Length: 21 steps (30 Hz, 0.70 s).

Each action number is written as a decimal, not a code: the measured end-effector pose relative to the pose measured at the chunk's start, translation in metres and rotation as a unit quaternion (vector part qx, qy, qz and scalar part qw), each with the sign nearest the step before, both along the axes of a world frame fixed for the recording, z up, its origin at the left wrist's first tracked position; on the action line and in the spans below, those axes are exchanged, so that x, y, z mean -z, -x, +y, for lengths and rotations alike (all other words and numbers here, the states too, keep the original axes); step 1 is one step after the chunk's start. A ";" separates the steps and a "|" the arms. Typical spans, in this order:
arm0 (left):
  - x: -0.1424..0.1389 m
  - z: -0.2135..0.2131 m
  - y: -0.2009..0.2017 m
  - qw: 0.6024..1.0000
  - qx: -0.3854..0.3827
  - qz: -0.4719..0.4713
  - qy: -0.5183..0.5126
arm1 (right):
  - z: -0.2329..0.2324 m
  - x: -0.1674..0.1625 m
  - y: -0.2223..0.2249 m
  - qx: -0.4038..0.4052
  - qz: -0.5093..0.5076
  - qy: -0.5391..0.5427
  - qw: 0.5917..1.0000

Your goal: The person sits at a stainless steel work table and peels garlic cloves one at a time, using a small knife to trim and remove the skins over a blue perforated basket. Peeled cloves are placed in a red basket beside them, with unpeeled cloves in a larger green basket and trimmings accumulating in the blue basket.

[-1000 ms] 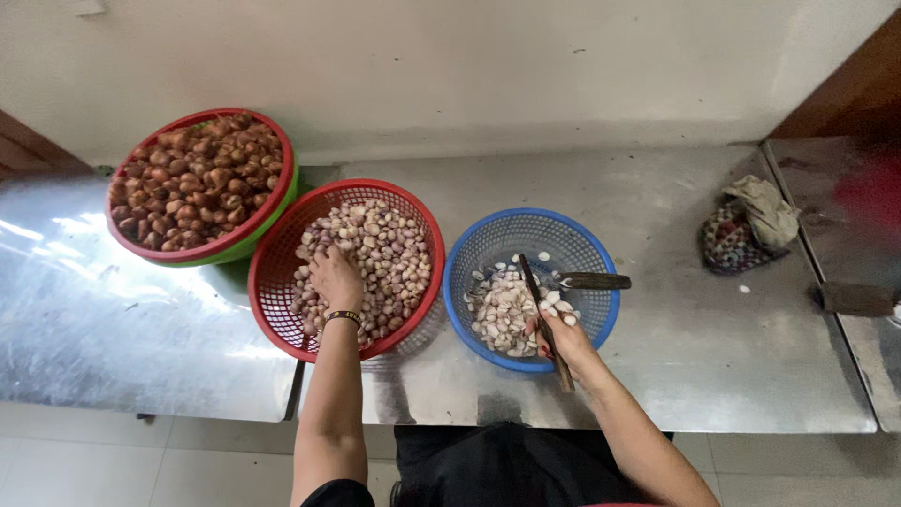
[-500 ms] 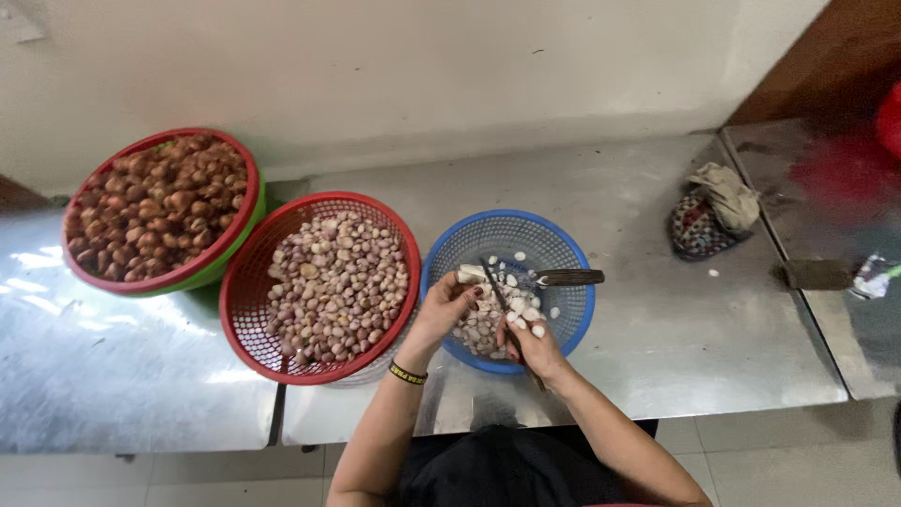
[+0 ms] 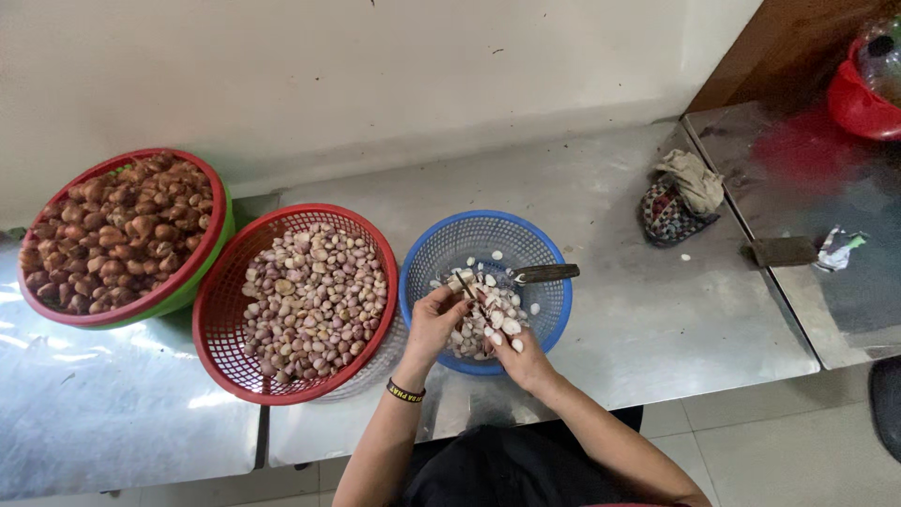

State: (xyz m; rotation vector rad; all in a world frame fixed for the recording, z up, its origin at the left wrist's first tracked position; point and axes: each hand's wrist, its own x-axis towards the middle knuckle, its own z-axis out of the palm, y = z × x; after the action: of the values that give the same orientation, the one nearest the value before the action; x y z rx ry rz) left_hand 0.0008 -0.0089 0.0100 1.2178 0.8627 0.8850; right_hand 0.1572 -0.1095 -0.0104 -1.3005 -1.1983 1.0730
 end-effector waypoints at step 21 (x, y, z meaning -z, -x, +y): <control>0.005 0.005 0.004 0.990 0.048 -0.121 0.056 | -0.006 -0.004 -0.005 -0.024 -0.089 0.032 0.995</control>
State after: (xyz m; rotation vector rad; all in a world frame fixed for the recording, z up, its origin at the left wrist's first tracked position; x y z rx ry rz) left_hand -0.0032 -0.0039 0.0052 1.0218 0.6456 0.8744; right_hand 0.1626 -0.1154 -0.0065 -1.4471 -1.3421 1.0532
